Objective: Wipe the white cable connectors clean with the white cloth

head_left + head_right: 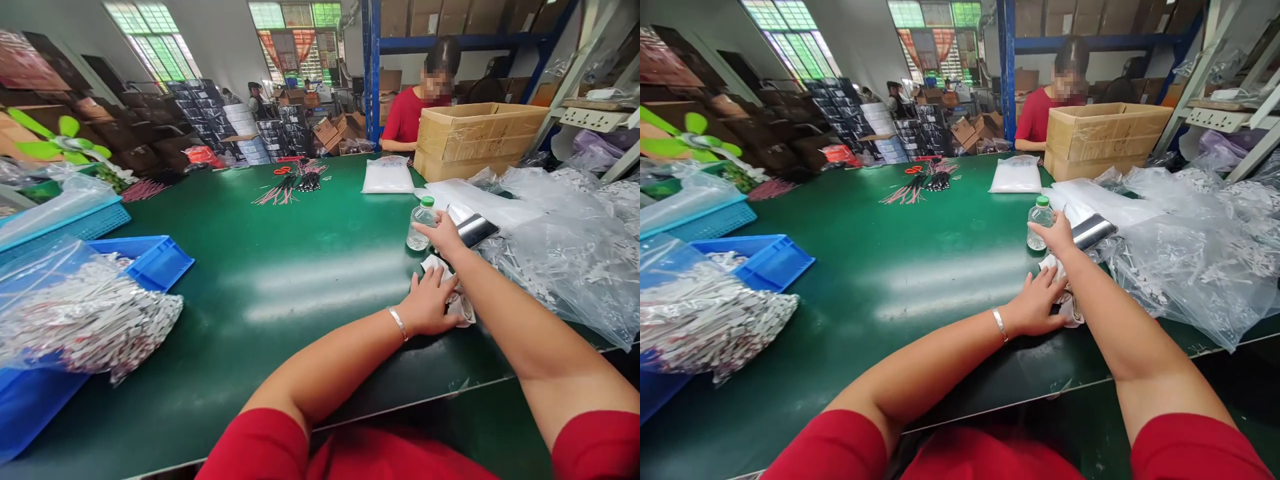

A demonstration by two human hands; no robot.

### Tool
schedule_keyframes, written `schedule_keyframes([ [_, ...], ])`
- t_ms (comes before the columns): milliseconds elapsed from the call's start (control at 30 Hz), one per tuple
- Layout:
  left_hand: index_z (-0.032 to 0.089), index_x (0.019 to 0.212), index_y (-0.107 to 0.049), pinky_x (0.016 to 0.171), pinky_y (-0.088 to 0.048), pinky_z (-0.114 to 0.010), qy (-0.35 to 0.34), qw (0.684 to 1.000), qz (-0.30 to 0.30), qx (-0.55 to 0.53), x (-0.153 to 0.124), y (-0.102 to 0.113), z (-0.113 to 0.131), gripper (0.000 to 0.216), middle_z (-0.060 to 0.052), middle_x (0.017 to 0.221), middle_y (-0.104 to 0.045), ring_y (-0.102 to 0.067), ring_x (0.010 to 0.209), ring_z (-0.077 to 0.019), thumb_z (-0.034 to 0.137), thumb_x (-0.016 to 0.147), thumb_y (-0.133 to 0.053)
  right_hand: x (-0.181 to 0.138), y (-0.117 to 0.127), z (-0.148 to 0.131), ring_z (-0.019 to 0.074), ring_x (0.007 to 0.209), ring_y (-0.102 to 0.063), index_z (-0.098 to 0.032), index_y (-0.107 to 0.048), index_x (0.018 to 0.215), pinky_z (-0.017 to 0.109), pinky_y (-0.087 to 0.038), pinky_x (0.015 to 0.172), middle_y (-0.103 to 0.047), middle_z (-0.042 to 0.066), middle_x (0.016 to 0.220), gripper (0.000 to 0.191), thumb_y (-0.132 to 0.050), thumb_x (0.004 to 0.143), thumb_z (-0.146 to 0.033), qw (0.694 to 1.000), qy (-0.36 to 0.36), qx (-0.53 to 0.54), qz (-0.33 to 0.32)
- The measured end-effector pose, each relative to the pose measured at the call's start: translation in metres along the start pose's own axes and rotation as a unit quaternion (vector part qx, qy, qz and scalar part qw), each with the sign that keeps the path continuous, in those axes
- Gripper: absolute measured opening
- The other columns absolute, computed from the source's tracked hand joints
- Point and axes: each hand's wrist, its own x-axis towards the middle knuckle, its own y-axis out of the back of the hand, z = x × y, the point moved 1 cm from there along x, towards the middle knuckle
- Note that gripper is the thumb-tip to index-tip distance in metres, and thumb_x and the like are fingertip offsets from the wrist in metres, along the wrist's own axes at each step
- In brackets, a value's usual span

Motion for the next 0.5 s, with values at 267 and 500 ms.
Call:
schedule_keyframes([
  [267,0.02,0.144,-0.031,0.111,-0.023,-0.059,0.098,0.995,0.024,0.019,-0.153,0.041,-0.016,0.071,-0.02,0.153,-0.026,-0.02,0.142,-0.0333,0.03,0.081,-0.061,-0.088,0.049,-0.026,0.0309,0.119,-0.051,-0.011,-0.007,0.15,0.05,-0.038,0.101,-0.042,0.023,0.138,0.072,-0.04,0.087,-0.024,0.941,0.261,-0.211,-0.033],
  [500,0.02,0.119,-0.058,0.109,-0.031,-0.056,0.306,0.896,0.282,0.153,-0.304,0.048,-0.058,0.033,-0.014,0.134,-0.055,-0.05,0.126,-0.027,0.031,0.089,-0.05,-0.109,-0.009,-0.028,0.0284,0.077,-0.068,-0.008,-0.053,0.126,0.039,-0.051,0.071,-0.071,0.019,0.087,0.056,-0.04,0.071,-0.001,0.864,0.263,-0.35,-0.25],
])
